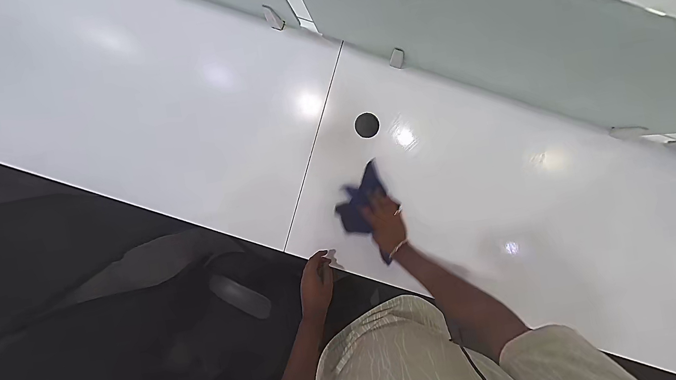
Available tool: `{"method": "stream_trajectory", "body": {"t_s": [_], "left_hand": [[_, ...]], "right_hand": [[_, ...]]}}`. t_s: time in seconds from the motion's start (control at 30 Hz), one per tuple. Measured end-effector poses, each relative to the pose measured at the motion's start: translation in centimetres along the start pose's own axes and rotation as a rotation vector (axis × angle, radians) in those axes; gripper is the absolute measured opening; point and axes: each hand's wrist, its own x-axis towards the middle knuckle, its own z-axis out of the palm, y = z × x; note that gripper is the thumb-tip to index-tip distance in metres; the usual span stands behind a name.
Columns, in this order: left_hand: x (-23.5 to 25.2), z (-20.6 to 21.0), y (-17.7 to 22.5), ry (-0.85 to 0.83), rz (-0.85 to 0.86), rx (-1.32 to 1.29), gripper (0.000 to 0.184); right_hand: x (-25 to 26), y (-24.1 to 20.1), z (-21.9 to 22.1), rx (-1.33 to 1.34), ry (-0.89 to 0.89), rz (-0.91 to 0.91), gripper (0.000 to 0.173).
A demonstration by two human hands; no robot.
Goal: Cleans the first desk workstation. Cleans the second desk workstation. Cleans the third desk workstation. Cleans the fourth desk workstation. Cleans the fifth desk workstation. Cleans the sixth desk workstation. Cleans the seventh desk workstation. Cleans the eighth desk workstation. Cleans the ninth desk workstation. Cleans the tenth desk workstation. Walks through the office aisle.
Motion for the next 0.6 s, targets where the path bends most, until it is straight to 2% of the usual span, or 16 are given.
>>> {"method": "stream_trajectory", "body": {"t_s": [0.1,0.2,0.27,0.37,0.43,0.5,0.53,0.6], "left_hand": [[-1.5,-1.0,-2.6,0.064,-0.027,0.020,0.035],[-4.5,-1.7,-6.2,0.058,-0.081,0.043,0.036],[-5.2,-1.4,-8.5,0.013,-0.123,0.057,0.038],[-7.5,-0.5,-11.8,-0.008,-0.223,0.046,0.040],[-8.5,0.2,-13.2,0.003,-0.261,0.023,0.040],[-9.7,0.5,-14.4,0.007,-0.273,-0.004,0.039],[-10.6,0.7,-14.9,0.005,-0.275,-0.013,0.039],[-11.9,1.3,-16.0,-0.006,-0.283,-0.012,0.040]], "right_hand": [[-5.9,-3.4,6.1,0.125,-0.048,-0.312,0.046],[-4.9,-2.1,4.7,0.137,-0.093,-0.403,0.037],[-1.4,0.9,0.6,0.078,-0.079,-0.241,0.042],[1.6,9.3,-4.9,-0.087,0.189,0.143,0.061],[0.6,15.6,-8.6,-0.133,0.329,0.360,0.068],[-2.3,19.5,-9.3,-0.102,0.474,0.546,0.069],[-4.0,19.7,-8.6,-0.079,0.519,0.609,0.067],[-6.3,15.6,-5.9,-0.038,0.498,0.618,0.064]]}}
